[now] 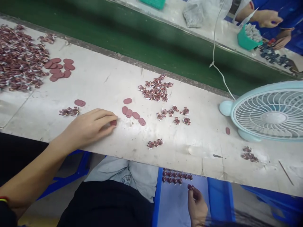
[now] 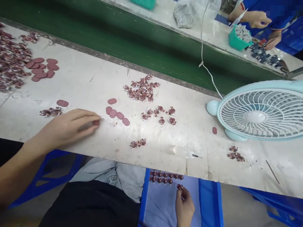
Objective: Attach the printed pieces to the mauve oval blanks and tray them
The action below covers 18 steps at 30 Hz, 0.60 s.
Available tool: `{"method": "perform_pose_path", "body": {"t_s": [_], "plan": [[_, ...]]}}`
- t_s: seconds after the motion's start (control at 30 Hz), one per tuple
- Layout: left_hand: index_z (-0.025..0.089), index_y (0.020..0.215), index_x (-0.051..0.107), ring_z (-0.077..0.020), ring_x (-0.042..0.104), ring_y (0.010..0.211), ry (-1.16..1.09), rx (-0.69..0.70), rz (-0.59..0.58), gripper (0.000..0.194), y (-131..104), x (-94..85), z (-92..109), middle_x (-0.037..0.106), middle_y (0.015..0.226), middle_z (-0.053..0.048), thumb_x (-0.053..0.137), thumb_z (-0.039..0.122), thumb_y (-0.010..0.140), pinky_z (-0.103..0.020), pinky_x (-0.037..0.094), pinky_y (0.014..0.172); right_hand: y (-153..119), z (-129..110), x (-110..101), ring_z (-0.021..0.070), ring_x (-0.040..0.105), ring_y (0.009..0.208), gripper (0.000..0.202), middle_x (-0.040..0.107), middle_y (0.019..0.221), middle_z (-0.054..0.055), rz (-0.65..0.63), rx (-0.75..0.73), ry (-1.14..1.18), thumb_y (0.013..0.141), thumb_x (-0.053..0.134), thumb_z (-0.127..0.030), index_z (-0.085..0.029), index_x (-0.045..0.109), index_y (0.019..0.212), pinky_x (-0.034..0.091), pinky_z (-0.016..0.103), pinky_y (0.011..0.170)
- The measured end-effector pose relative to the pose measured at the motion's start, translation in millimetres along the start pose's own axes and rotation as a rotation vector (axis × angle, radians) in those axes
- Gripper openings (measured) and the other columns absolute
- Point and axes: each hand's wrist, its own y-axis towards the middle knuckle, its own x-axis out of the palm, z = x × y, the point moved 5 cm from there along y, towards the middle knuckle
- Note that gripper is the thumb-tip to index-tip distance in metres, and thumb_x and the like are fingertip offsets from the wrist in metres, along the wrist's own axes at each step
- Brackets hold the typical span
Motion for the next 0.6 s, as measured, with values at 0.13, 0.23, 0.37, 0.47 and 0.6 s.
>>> {"method": "perform_pose_path", "body": {"t_s": [0.13, 0.23, 0.37, 0.47, 0.6], "plan": [[0.031, 0.151, 0.096, -0.0168, 0.086, 0.093, -0.250, 0.020, 0.171, 0.034, 1, -17.0, 3, 0.096, 0.129, -0.003, 0.084, 0.023, 0.119, -0.029, 0.075, 0.081, 2, 21, 31, 0.0346, 0.091, 0.109, 0.054, 0.093, 0.105, 0.006, -0.063, -0.047, -0.045, 0.095, 0.082, -0.078, -0.028, 0.088, 0.113, 0.072, 0.064, 0.114], [0.034, 0.146, 0.100, -0.0157, 0.087, 0.097, -0.600, 0.039, 0.233, 0.039, -1, -18.6, 8, 0.096, 0.125, -0.003, 0.089, 0.012, 0.116, -0.024, 0.071, 0.072, 4, 25, 40, 0.0317, 0.088, 0.104, 0.053, 0.090, 0.105, 0.005, -0.072, -0.103, -0.069, 0.103, 0.080, -0.077, -0.026, 0.087, 0.115, 0.072, 0.060, 0.110], [0.033, 0.139, 0.104, -0.0214, 0.092, 0.100, -0.954, -0.033, 0.243, 0.029, -3, -6.8, 15, 0.099, 0.123, -0.010, 0.090, 0.017, 0.119, -0.023, 0.070, 0.058, 7, 21, 40, 0.0294, 0.084, 0.096, 0.050, 0.085, 0.101, 0.003, -0.059, -0.155, -0.088, 0.104, 0.079, -0.076, -0.026, 0.086, 0.111, 0.071, 0.055, 0.100], [0.031, 0.132, 0.105, -0.0220, 0.097, 0.094, -1.121, -0.156, 0.270, 0.020, -6, 3.0, 16, 0.102, 0.132, -0.010, 0.093, 0.023, 0.119, -0.022, 0.070, 0.055, 6, 16, 40, 0.0296, 0.083, 0.097, 0.049, 0.085, 0.102, 0.003, -0.079, -0.152, -0.101, 0.105, 0.079, -0.074, -0.026, 0.086, 0.111, 0.070, 0.055, 0.102], [0.028, 0.124, 0.107, -0.0223, 0.100, 0.090, -1.257, -0.343, 0.317, 0.012, -11, 10.7, 10, 0.104, 0.130, -0.011, 0.100, 0.030, 0.114, -0.019, 0.073, 0.059, 4, 2, 37, 0.0304, 0.082, 0.097, 0.046, 0.084, 0.099, 0.003, -0.111, -0.099, -0.096, 0.100, 0.081, -0.072, -0.027, 0.085, 0.108, 0.069, 0.059, 0.109]]}}
